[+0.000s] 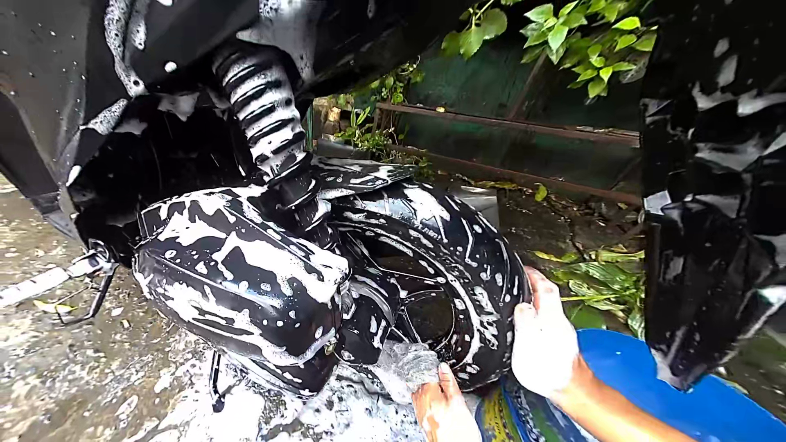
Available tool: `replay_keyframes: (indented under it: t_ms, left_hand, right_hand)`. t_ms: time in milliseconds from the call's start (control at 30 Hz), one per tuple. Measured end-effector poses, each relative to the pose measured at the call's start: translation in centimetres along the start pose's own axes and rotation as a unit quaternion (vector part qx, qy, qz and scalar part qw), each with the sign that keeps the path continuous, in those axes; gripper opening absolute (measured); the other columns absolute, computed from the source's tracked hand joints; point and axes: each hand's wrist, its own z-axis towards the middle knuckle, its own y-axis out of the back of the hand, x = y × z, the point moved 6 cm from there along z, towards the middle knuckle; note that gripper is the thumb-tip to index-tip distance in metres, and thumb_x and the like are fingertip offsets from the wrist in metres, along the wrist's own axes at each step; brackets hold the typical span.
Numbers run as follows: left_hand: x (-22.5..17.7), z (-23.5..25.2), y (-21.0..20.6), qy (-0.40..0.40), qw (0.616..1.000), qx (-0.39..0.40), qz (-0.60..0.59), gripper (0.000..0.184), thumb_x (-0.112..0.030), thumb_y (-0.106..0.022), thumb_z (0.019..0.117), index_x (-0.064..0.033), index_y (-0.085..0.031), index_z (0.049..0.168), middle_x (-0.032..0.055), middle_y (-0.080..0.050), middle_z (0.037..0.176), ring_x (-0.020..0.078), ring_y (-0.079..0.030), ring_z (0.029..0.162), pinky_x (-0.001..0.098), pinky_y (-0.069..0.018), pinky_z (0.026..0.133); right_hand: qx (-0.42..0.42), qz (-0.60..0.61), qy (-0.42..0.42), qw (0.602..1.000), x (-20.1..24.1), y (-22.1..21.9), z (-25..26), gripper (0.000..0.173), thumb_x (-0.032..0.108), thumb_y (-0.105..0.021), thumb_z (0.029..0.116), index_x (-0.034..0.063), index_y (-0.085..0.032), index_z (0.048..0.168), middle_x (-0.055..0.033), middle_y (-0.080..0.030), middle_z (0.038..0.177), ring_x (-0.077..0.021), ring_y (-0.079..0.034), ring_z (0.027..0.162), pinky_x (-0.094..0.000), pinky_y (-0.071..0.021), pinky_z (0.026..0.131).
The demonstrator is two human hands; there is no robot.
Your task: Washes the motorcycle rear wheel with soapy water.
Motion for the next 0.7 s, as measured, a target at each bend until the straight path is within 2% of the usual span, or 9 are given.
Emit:
replay_keyframes:
  t_ms: [67, 167, 200, 333, 433, 467, 567, 633, 700]
  left_hand:
    - [-1.2, 0.9, 0.7, 0.006, 1.0, -0.006, -0.008, 0.065, -0.05, -0.034, 0.1097, 0.0025, -0.072, 0.101, 0.0216, -0.071, 0.102, 0.0354, -0.066, 0.109, 0.0564, -0.0473, 0.102]
    - [-2.7, 5.2, 0.2, -0.047, 0.999, 0.001, 0.007, 0.075, -0.052, -0.022, 0.1104, 0.005, -0.069, 0.119, 0.0251, -0.069, 0.12, 0.0365, -0.06, 0.127, 0.06, -0.0319, 0.119]
    - [-2.4, 6.3, -0.5, -0.058, 0.998, -0.001, 0.018, 0.077, -0.053, -0.019, 0.1104, 0.0055, -0.069, 0.115, 0.0251, -0.069, 0.118, 0.0365, -0.06, 0.127, 0.0601, -0.0296, 0.12]
    - [-0.1, 5.0, -1.4, -0.074, 0.996, -0.041, 0.037, 0.073, -0.052, -0.027, 0.1093, 0.0028, -0.071, 0.092, 0.0212, -0.071, 0.095, 0.0356, -0.068, 0.106, 0.0578, -0.0456, 0.105]
    - [1.1, 1.6, -1.1, -0.05, 0.996, -0.007, 0.069, 0.066, -0.052, -0.036, 0.1078, 0.0013, -0.074, 0.109, 0.0194, -0.073, 0.112, 0.032, -0.064, 0.122, 0.0541, -0.0305, 0.121]
    - [0.5, 1.8, -0.6, -0.044, 0.997, -0.007, 0.058, 0.064, -0.052, -0.038, 0.1076, 0.0017, -0.073, 0.109, 0.0194, -0.073, 0.11, 0.0321, -0.064, 0.12, 0.0541, -0.0319, 0.121]
    - [-0.7, 5.0, 1.0, -0.051, 0.996, -0.04, -0.06, 0.068, -0.051, -0.034, 0.1091, 0.0062, -0.069, 0.104, 0.0243, -0.069, 0.099, 0.0373, -0.067, 0.103, 0.0589, -0.0517, 0.094]
    - [-0.5, 7.8, 1.1, -0.038, 0.991, -0.041, -0.118, 0.076, -0.055, -0.023, 0.1096, 0.0056, -0.068, 0.118, 0.0264, -0.068, 0.117, 0.0361, -0.062, 0.119, 0.0571, -0.047, 0.104]
    - [0.0, 7.8, 0.2, -0.027, 0.998, -0.027, -0.055, 0.076, -0.054, -0.022, 0.1103, 0.0063, -0.068, 0.117, 0.0276, -0.068, 0.116, 0.0381, -0.063, 0.118, 0.0586, -0.0457, 0.105]
  right_hand:
    - [0.0, -0.006, -0.012, 1.0, 0.2, 0.0, 0.1, 0.063, 0.04, -0.03, 0.102, 0.0072, -0.035, 0.156, -0.0147, -0.048, 0.152, -0.0156, -0.049, 0.139, -0.0377, -0.043, 0.114]
    - [0.01, -0.025, -0.025, 0.999, 0.5, 0.1, 0.1, 0.06, 0.037, -0.031, 0.1027, 0.0106, -0.035, 0.157, -0.0138, -0.049, 0.151, -0.0178, -0.05, 0.138, -0.0419, -0.0443, 0.113]
    - [0.016, -0.032, -0.029, 0.999, 0.5, 0.2, 0.0, 0.061, 0.038, -0.03, 0.1028, 0.0121, -0.034, 0.158, -0.0131, -0.049, 0.151, -0.0178, -0.051, 0.138, -0.0431, -0.0448, 0.113]
    - [0.03, -0.032, -0.027, 0.999, 0.2, 0.2, -0.1, 0.062, 0.04, -0.029, 0.1034, 0.0131, -0.031, 0.159, -0.011, -0.046, 0.155, -0.0149, -0.048, 0.14, -0.0408, -0.0441, 0.114]
    - [0.022, -0.014, -0.022, 0.999, 0.1, 0.1, -0.4, 0.061, 0.038, -0.031, 0.1032, 0.0114, -0.032, 0.159, -0.0106, -0.046, 0.155, -0.0133, -0.049, 0.139, -0.0384, -0.0444, 0.113]
    - [0.014, -0.006, -0.009, 1.0, 0.0, 0.0, -0.1, 0.062, 0.038, -0.031, 0.1029, 0.0101, -0.033, 0.158, -0.0115, -0.047, 0.154, -0.0129, -0.049, 0.139, -0.0372, -0.0449, 0.113]
    - [0.009, -0.004, -0.004, 1.0, -0.4, -0.1, -0.2, 0.063, 0.039, -0.032, 0.1021, 0.0087, -0.034, 0.157, -0.0131, -0.048, 0.153, -0.0143, -0.05, 0.138, -0.0391, -0.0447, 0.113]
    - [0.017, -0.023, -0.011, 1.0, -0.3, 0.1, -0.3, 0.063, 0.04, -0.031, 0.102, 0.0115, -0.033, 0.158, -0.0125, -0.048, 0.153, -0.0166, -0.05, 0.138, -0.0428, -0.0453, 0.112]
    - [0.027, -0.039, -0.008, 0.999, -0.2, 0.3, -0.3, 0.064, 0.043, -0.03, 0.1031, 0.0117, -0.032, 0.159, -0.0122, -0.048, 0.154, -0.0162, -0.05, 0.139, -0.0417, -0.0454, 0.113]
